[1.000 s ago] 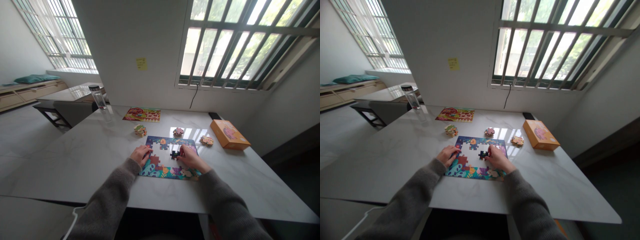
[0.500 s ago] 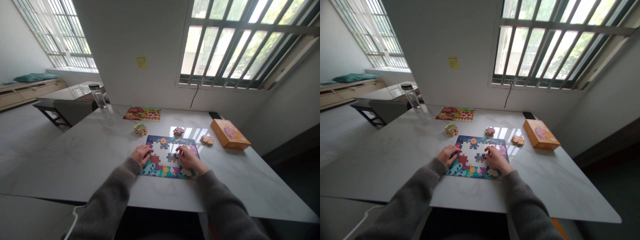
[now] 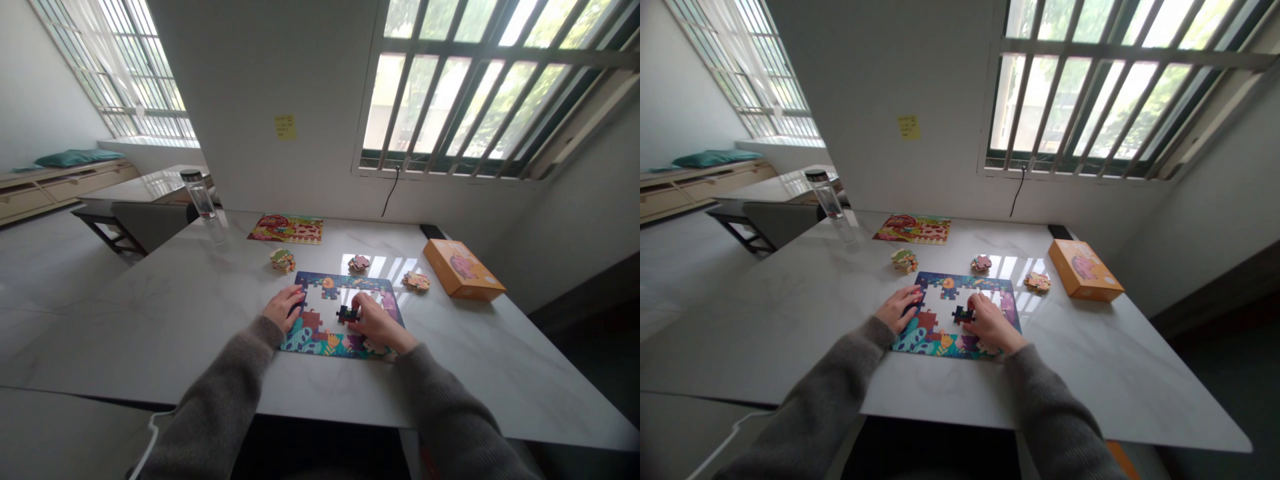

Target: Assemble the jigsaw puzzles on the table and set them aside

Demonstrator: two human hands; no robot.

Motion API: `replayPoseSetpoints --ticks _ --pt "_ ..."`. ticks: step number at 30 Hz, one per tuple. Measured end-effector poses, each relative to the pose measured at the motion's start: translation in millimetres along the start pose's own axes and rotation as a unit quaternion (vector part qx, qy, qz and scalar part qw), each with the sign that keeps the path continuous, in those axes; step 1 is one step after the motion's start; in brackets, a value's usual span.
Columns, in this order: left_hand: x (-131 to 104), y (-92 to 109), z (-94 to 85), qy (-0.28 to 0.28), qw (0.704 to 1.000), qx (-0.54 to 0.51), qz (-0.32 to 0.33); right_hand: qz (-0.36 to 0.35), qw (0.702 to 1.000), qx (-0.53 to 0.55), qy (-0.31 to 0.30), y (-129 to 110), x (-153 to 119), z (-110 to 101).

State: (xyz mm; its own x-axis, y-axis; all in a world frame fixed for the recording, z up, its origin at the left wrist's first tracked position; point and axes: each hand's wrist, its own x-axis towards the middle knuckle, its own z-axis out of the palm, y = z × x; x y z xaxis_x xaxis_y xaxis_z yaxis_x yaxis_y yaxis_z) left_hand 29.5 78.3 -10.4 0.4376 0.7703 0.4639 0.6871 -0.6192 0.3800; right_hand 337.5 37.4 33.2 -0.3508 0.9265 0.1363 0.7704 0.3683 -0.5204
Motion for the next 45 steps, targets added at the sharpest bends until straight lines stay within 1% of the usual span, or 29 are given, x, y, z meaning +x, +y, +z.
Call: replayPoseSetpoints --ticks 2,5,7,8,11,14,17,20,22,26,29,32,35,37,40,42,45 --pt "-1.6 -5.7 5.2 -0.011 1.000 0.005 -0.003 0.009 0.997 0.077 -0.010 1.4 0.2 3.3" --pt "-3.1 -11.7 10.7 -0.022 1.000 0.018 -0.007 0.017 0.978 0.210 -0.006 0.3 4.2 5.0" --pt "-3.4 -13.8 12.6 -0.022 0.999 0.026 -0.005 0.018 0.964 0.265 0.008 -4.1 11.5 4.1" --pt "-3.5 -14.4 13.1 -0.020 0.999 0.030 -0.004 0.021 0.961 0.275 0.016 -7.2 16.9 3.9" --pt "-3.4 -15.1 13.8 -0.019 0.999 0.038 0.003 0.037 0.965 0.255 0.042 -17.5 40.2 8.3" --pt "-3.2 -14.8 14.0 -0.017 0.999 0.038 0.005 0.058 0.968 0.237 0.057 -24.9 69.7 20.9" --pt "-2.8 -13.7 13.9 -0.016 0.999 0.032 0.002 0.072 0.979 0.176 0.067 -29.1 95.5 33.7" --pt "-2.1 -11.0 11.6 -0.018 1.000 0.024 -0.003 0.091 0.987 0.113 0.075 -32.1 110.1 41.6" --pt "-1.6 -8.2 8.2 -0.025 1.000 0.019 -0.005 0.098 0.987 0.099 0.079 -33.8 113.7 45.0" --pt "-0.7 -2.7 1.1 -0.040 0.999 0.008 -0.003 0.107 0.988 0.073 0.081 -36.0 113.7 51.0" --pt "-0.8 -0.8 -1.0 -0.038 0.999 0.009 -0.006 0.098 0.991 0.045 0.083 -37.5 112.3 52.8" --pt "-1.1 -0.3 -0.8 -0.037 0.999 0.017 -0.007 0.067 0.991 0.023 0.112 -36.8 109.1 47.6" --pt "-0.5 1.2 -1.6 -0.049 0.998 0.029 -0.009 0.043 0.990 0.020 0.131 -31.4 100.1 34.9" --pt "1.0 4.3 -3.9 -0.061 0.997 0.038 -0.014 0.018 0.992 0.019 0.120 -25.7 89.5 25.3" --pt "5.7 14.1 -11.1 -0.082 0.994 0.065 -0.032 -0.038 0.996 -0.009 0.083 -19.5 69.4 15.5" --pt "11.1 23.9 -17.8 -0.100 0.989 0.098 -0.045 -0.067 0.995 -0.045 0.062 -19.3 56.9 14.1" --pt "23.7 39.4 -27.4 -0.109 0.984 0.139 -0.035 -0.072 0.991 -0.107 0.042 -24.7 44.5 17.4"
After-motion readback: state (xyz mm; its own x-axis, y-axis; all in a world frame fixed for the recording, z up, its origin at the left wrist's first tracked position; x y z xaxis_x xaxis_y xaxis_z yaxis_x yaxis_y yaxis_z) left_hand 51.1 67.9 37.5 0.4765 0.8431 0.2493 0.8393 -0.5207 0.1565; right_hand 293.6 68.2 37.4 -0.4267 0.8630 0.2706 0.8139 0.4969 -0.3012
